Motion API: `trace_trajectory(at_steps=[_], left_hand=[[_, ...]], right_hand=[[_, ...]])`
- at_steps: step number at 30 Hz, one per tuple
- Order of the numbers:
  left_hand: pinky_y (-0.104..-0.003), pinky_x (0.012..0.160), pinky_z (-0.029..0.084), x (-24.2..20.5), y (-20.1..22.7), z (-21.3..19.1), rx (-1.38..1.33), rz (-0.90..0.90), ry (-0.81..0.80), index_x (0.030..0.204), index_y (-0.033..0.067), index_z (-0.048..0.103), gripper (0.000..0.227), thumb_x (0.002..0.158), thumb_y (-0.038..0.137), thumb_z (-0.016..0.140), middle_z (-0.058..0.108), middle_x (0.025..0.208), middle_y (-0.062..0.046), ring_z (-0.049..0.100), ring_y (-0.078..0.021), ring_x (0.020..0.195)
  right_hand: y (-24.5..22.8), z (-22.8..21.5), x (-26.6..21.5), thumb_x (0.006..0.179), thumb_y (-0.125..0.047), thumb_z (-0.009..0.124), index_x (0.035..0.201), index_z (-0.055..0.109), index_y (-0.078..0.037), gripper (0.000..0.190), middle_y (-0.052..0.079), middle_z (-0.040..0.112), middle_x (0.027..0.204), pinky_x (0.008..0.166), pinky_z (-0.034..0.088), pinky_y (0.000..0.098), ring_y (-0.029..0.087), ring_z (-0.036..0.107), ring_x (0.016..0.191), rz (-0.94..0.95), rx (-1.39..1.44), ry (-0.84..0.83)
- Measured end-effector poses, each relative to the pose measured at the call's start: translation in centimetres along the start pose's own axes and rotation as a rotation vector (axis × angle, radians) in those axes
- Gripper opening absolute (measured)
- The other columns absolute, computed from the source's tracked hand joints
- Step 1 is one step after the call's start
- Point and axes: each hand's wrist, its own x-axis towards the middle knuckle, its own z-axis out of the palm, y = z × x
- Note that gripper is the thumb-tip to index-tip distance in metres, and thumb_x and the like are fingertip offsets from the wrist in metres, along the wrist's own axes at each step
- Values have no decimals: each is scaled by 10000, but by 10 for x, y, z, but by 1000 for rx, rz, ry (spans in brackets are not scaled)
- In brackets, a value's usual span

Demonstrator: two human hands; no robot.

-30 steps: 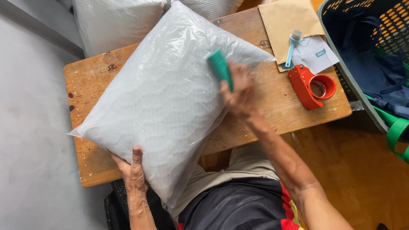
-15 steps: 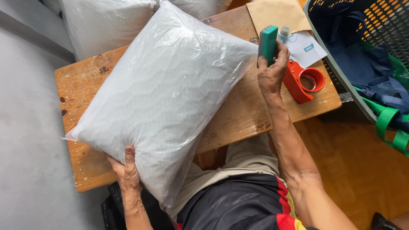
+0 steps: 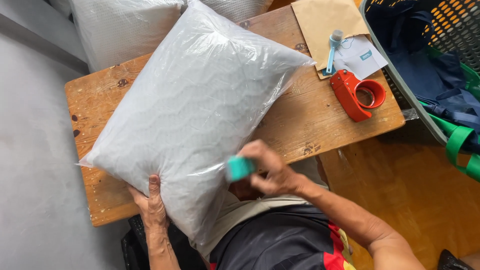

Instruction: A person uses a small hand brush to smooth or clean the surface of a plastic-wrapped pillow on a workbench.

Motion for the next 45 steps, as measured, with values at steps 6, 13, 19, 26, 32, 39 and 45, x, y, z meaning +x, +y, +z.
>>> trace_trajectory(at_steps=[6, 13, 19, 26, 32, 39, 45], left_hand=[[-448, 1212, 333, 2, -2, -1, 7, 17, -9, 1605, 108, 75, 1192, 708, 640, 652, 280, 1652, -179, 359, -329, 1489], [-425, 1189, 364, 2, 2, -2, 24, 5, -14, 1609, 109, 100, 1150, 724, 608, 638, 325, 1627, -189, 398, -320, 1462], [-438, 1196, 347, -3, 4, 2, 78, 42, 38, 1598, 86, 158, 1109, 742, 614, 625, 345, 1610, -200, 395, -342, 1456], [-531, 1254, 143, -14, 10, 5, 135, -60, 123, 1604, 174, -87, 1291, 669, 729, 609, -56, 1712, -169, 63, -361, 1575], [-566, 1235, 174, -2, -21, -4, 109, 111, 74, 1628, 99, 8, 1186, 815, 612, 702, 96, 1681, -272, 169, -429, 1540], [-573, 1243, 187, 3, -47, -7, 198, 261, 90, 1650, 105, 76, 1096, 884, 507, 749, 186, 1656, -306, 225, -451, 1520], [-570, 1263, 113, -1, -44, -6, 94, 179, 74, 1666, 218, 29, 1158, 845, 532, 782, 167, 1687, -229, 170, -400, 1546]], right_hand=[[107, -125, 44, 814, -21, 687, 1242, 478, -48, 477, 112, 606, 1097, 820, 568, 324, 221, 631, 954, 470, -292, 998], [67, -31, 33, 829, -66, 675, 1187, 491, -104, 405, 129, 671, 1038, 766, 611, 359, 261, 688, 910, 458, -155, 644], [-20, 48, -18, 779, -69, 540, 1219, 534, -41, 441, 118, 541, 1042, 743, 470, 353, 239, 555, 895, 219, 109, -190], [8, -82, 67, 975, -105, 582, 1495, 412, -102, 547, 136, 556, 1266, 844, 580, 359, 245, 584, 1066, 331, -380, 436], [61, -56, 93, 913, -127, 604, 1407, 606, -120, 494, 162, 580, 1083, 738, 607, 390, 307, 635, 921, 310, -719, 437], [-11, 62, 53, 808, -120, 612, 1428, 620, -119, 619, 223, 633, 1167, 971, 522, 474, 387, 652, 1091, -133, -613, -24], [108, -107, 135, 906, -48, 611, 1369, 624, 76, 480, 361, 635, 1037, 887, 489, 596, 552, 617, 979, -23, -903, 371]])
